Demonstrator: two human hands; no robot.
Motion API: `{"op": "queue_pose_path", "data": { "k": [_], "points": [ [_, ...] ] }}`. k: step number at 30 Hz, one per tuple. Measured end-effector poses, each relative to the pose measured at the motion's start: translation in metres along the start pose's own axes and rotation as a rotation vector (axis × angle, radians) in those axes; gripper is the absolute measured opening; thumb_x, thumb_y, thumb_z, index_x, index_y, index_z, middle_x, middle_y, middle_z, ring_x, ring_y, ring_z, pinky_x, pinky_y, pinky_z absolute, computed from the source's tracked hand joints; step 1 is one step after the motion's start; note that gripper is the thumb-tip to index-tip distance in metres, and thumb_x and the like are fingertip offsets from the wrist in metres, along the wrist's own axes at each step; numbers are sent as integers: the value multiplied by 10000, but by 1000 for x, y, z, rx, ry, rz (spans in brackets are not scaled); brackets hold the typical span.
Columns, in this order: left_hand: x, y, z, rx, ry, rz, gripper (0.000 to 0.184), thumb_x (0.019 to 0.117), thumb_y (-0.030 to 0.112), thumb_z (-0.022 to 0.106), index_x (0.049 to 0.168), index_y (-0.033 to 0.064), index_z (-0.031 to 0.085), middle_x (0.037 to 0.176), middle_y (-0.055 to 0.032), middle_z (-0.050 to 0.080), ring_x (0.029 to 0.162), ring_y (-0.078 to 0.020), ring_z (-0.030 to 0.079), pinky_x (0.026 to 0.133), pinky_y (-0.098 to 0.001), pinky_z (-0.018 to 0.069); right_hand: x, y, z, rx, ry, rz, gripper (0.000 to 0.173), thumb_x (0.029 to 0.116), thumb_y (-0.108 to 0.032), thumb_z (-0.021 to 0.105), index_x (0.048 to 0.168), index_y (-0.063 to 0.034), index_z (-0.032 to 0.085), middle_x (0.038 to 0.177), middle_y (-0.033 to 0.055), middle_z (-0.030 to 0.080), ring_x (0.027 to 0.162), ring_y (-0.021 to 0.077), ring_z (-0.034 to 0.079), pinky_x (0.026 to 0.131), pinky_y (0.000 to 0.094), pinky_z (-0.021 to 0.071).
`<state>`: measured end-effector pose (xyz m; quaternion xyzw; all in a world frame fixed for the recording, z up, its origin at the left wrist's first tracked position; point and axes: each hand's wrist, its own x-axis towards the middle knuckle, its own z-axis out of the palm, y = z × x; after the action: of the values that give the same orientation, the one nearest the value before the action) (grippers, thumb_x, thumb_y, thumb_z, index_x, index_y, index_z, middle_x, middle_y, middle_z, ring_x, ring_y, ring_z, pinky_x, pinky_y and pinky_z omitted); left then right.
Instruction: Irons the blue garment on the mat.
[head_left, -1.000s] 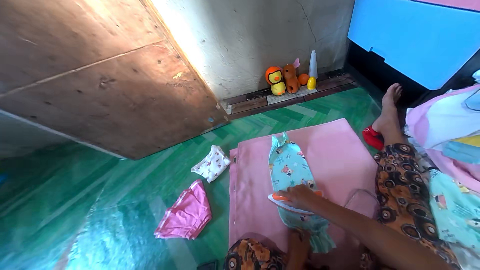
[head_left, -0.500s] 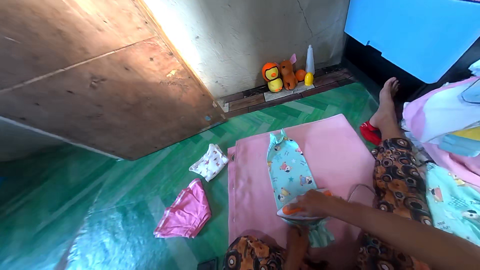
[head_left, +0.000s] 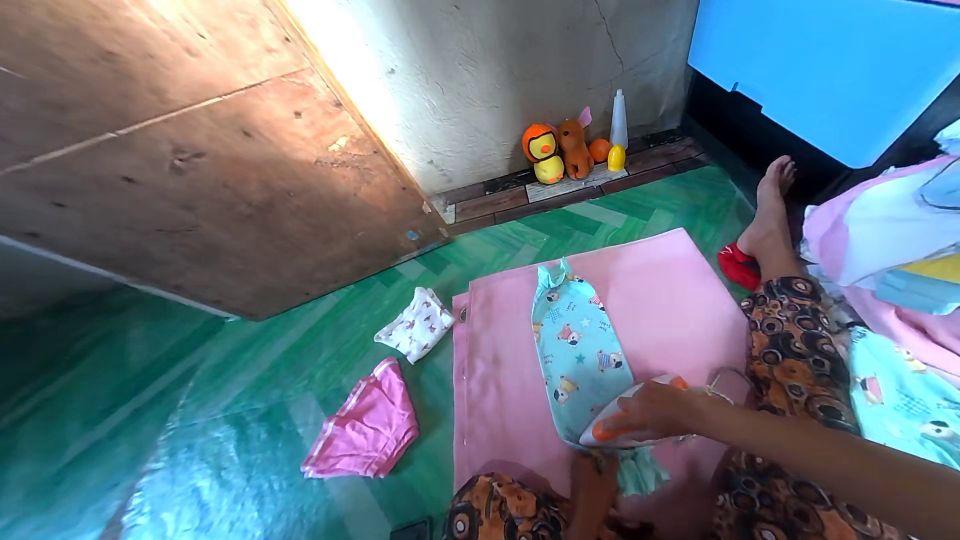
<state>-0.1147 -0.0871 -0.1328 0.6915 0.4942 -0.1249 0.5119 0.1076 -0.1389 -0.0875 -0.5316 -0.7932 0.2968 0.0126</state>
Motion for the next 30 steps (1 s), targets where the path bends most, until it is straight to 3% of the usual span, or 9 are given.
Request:
{"op": "queue_pose_path", "data": {
  "k": [5, 9, 16, 30],
  "points": [
    [2, 0, 1, 7, 5, 7, 446, 1027, 380, 611, 993, -57, 700, 831, -174, 701, 737, -265, 699, 763, -463, 579, 4, -10, 0, 10, -2, 47, 429, 1092, -276, 515, 1521, -287, 524, 1129, 278, 671, 896, 478, 684, 795, 620, 536],
    [3, -4, 2, -6, 9, 25, 444, 1024, 382, 619, 1011, -53, 701, 833, -168, 703, 725, -254, 699, 752, -454, 584, 14, -23, -10, 50, -83, 117, 452, 1100, -269, 494, 1551, -298, 476, 1235, 287, 645, 996, 503, 668, 861, 650, 516],
    [2, -3, 4, -82, 12, 15, 422, 1025, 360, 629, 1046, -59, 681, 810, -149, 688, 666, -215, 678, 692, -407, 588, 30, -33, -11, 67, -52, 163, 439, 1114, -357, 440, 1548, -304, 475, 1232, 285, 647, 1012, 495, 668, 866, 651, 509],
    [1, -4, 4, -93, -12, -31, 424, 1039, 362, 605, 1044, -58, 667, 800, -136, 691, 658, -203, 690, 687, -392, 598, 46, -53, -12, 117, -8, 339, 457, 1130, -308, 401, 1586, -287, 413, 1325, 280, 611, 1098, 490, 653, 910, 632, 516]
  ]
}}
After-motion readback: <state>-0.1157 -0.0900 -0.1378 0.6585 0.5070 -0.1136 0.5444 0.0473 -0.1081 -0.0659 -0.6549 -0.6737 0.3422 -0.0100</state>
